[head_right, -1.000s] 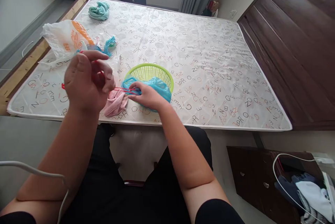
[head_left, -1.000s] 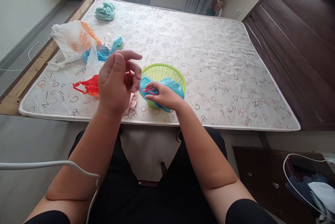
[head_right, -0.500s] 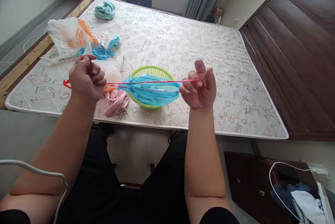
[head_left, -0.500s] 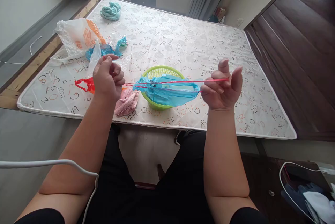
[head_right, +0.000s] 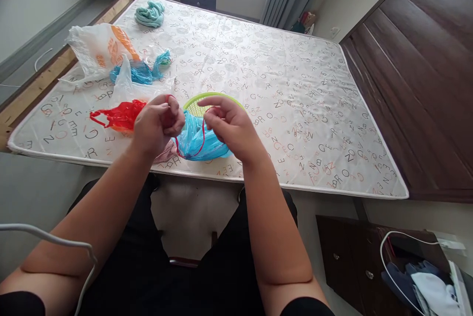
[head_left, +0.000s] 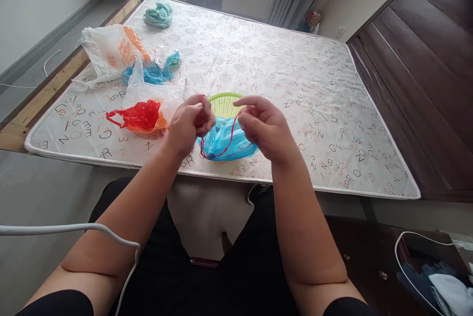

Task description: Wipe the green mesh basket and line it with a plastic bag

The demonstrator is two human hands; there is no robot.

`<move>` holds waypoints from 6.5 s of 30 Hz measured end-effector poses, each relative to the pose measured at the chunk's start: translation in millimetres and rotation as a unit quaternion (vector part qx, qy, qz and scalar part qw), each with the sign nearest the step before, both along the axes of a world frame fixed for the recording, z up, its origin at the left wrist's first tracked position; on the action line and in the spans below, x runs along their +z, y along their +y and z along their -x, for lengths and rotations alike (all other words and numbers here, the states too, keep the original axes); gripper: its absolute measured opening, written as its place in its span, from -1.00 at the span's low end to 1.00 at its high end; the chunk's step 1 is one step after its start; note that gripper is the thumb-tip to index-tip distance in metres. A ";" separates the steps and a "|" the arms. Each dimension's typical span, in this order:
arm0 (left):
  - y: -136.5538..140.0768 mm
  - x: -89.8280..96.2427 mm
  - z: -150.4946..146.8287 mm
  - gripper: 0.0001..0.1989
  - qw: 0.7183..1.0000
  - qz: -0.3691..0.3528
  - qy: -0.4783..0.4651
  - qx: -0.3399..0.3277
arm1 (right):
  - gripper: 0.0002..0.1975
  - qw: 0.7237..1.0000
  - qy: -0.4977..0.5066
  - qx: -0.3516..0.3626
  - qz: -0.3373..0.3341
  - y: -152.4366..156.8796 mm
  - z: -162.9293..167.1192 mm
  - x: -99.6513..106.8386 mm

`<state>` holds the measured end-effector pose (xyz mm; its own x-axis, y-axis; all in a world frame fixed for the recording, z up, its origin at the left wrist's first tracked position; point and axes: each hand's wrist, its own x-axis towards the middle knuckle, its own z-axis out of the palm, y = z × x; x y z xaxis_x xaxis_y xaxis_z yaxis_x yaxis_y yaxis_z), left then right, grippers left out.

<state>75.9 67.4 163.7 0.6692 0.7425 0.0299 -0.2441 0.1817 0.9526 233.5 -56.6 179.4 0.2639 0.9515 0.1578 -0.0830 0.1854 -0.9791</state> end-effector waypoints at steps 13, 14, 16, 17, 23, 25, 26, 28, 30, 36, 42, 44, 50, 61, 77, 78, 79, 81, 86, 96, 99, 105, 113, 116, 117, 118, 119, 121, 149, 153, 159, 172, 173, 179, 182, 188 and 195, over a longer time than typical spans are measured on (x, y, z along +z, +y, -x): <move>-60.4 -15.5 -13.0 -0.84 0.924 -0.351 0.150 0.014 | -0.65 0.979 0.092 -0.165 -0.074 10.9 5.5 -0.1; -59.6 -16.2 -13.6 -0.84 0.919 -0.361 0.159 0.014 | -0.68 0.979 0.092 -0.167 -0.076 9.9 3.3 0.9; -53.5 -17.3 -13.6 -0.83 0.904 -0.381 0.191 -0.009 | -0.78 0.975 0.113 -0.174 -0.085 6.4 -3.5 4.8; -49.0 -18.1 -13.2 -0.83 0.895 -0.391 0.213 -0.033 | -0.83 0.971 0.131 -0.178 -0.094 3.9 -8.2 7.6; -23.0 -26.5 -6.5 -0.85 0.848 -0.403 0.310 -0.147 | -0.88 0.949 0.200 -0.217 -0.116 -15.1 -39.8 25.8; -17.6 -26.4 -2.7 -0.85 0.867 -0.384 0.290 -0.127 | -0.89 0.959 0.165 -0.213 -0.087 -18.8 -44.7 27.6; -15.4 -25.2 -0.8 -0.85 0.883 -0.370 0.269 -0.108 | -0.90 0.964 0.141 -0.213 -0.072 -19.6 -45.1 27.6; -11.5 -21.4 2.7 -0.81 0.920 -0.325 0.213 -0.055 | -0.91 0.971 0.096 -0.215 -0.048 -19.5 -41.1 26.5; -8.7 -16.9 4.7 -0.73 0.956 -0.257 0.142 -0.001 | -0.92 0.976 0.057 -0.210 -0.030 -17.4 -31.6 24.4; -10.3 -7.8 5.0 -0.46 0.997 -0.058 0.020 -0.045 | -0.74 0.992 -0.103 -0.061 0.050 -6.0 7.1 14.8; -15.1 -6.1 9.5 -0.30 0.991 -0.029 0.038 -0.122 | -0.67 0.986 -0.157 -0.003 0.061 2.7 19.6 7.1; -13.9 -6.8 10.3 -0.28 0.990 -0.039 0.033 -0.129 | -0.72 0.987 -0.150 -0.022 0.056 3.7 21.0 6.9; -11.9 -7.5 9.4 -0.28 0.985 -0.025 0.032 -0.166 | -0.93 0.985 -0.154 -0.079 0.023 3.1 32.4 11.9; -15.6 -0.7 13.5 -0.57 0.990 -0.010 0.009 -0.143 | -0.76 0.969 -0.006 -0.236 -0.065 11.7 10.4 4.1; -20.7 -13.3 -1.5 -0.66 0.996 -0.091 0.006 -0.018 | -0.69 0.972 0.007 -0.216 -0.092 8.6 29.0 19.6; -24.0 -12.9 -1.6 -0.64 0.991 -0.121 0.015 -0.053 | -0.69 0.973 -0.003 -0.208 -0.099 9.7 32.8 18.6; -27.1 -12.5 -1.7 -0.62 0.985 -0.150 0.026 -0.086 | -0.70 0.974 -0.016 -0.200 -0.108 11.2 35.9 16.8; -32.0 -11.6 -2.3 -0.59 0.969 -0.199 0.056 -0.136 | -0.73 0.973 -0.043 -0.187 -0.130 14.4 40.0 12.2; -35.9 -7.6 -3.7 -0.62 0.938 -0.253 0.143 -0.189 | -0.83 0.965 -0.110 -0.158 -0.176 16.5 43.1 4.7; -28.1 -9.7 -3.8 -0.65 0.951 -0.147 0.146 -0.230 | -0.71 0.932 -0.291 -0.187 -0.106 4.5 29.0 6.0; -22.8 -7.9 0.3 -0.61 0.966 -0.092 0.112 -0.215 | -0.62 0.952 -0.273 -0.131 -0.042 1.8 11.0 6.7; -14.3 -6.0 4.8 -0.60 0.975 -0.035 0.071 -0.207 | -0.63 0.964 -0.250 -0.058 0.070 -2.1 -13.2 3.8; -10.8 -16.0 -4.9 -0.68 0.993 0.022 0.085 -0.075 | -0.78 0.985 -0.130 -0.020 0.110 -5.9 -15.6 9.1; -11.6 -16.1 -5.7 -0.71 0.993 0.063 0.086 -0.048 | -0.80 0.983 -0.116 0.045 0.137 -4.9 -7.4 9.4; -11.8 -15.7 -5.5 -0.72 0.993 0.081 0.079 -0.046 | -0.82 0.979 -0.125 0.064 0.147 -4.2 -4.0 8.8; -12.0 -15.0 -5.2 -0.71 0.991 0.101 0.069 -0.048 | -0.85 0.975 -0.139 0.079 0.157 -3.5 -0.5 8.1; -12.0 -14.0 -4.8 -0.71 0.989 0.122 0.058 -0.054 | -0.87 0.969 -0.156 0.091 0.166 -2.8 2.8 7.4; -11.7 -11.8 -3.9 -0.71 0.983 0.166 0.035 -0.064 | -0.89 0.958 -0.199 0.106 0.176 -1.8 8.0 6.4; -13.9 -15.3 6.6 -0.82 0.885 -0.452 0.094 -0.051 | -0.42 0.990 -0.040 -0.001 0.135 25.8 15.6 -39.3; -18.4 -21.4 3.6 -0.82 0.874 -0.470 0.102 -0.066 | -0.42 0.993 -0.025 -0.009 0.118 28.6 20.0 -40.3; -14.3 -17.5 6.3 -0.74 0.881 -0.458 0.100 -0.063 | -0.49 0.982 -0.039 -0.176 0.050 31.7 -20.7 -47.3; 23.1 -47.2 10.8 -0.62 0.893 -0.404 0.187 -0.065 | -0.45 0.924 -0.153 -0.349 0.046 1.7 -80.7 -57.3; 22.0 -47.5 10.9 -0.62 0.895 -0.399 0.191 -0.057 | -0.46 0.914 -0.193 -0.351 0.061 1.8 -74.3 -52.8; 18.6 -50.2 9.8 -0.61 0.924 -0.347 0.159 0.007 | -0.37 0.897 -0.395 -0.165 0.106 8.5 -25.7 -38.6; 19.1 -52.0 8.7 -0.67 0.930 -0.327 0.164 0.028 | -0.44 0.882 -0.440 -0.059 0.159 14.7 -7.0 -51.8; 6.5 -52.6 9.8 -0.69 0.941 -0.296 0.157 0.044 | -0.85 0.866 -0.435 -0.128 0.212 15.9 -18.9 -63.7; -9.6 -55.5 9.1 -0.23 0.985 0.024 0.093 -0.143 | -0.81 0.935 -0.251 -0.250 0.026 18.3 9.9 -30.7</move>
<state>66.8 57.8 108.2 0.8416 0.5207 -0.1437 0.0011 0.2644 0.9644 223.6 -38.3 148.7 0.5826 0.7393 0.3377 0.4729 0.0296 -0.8806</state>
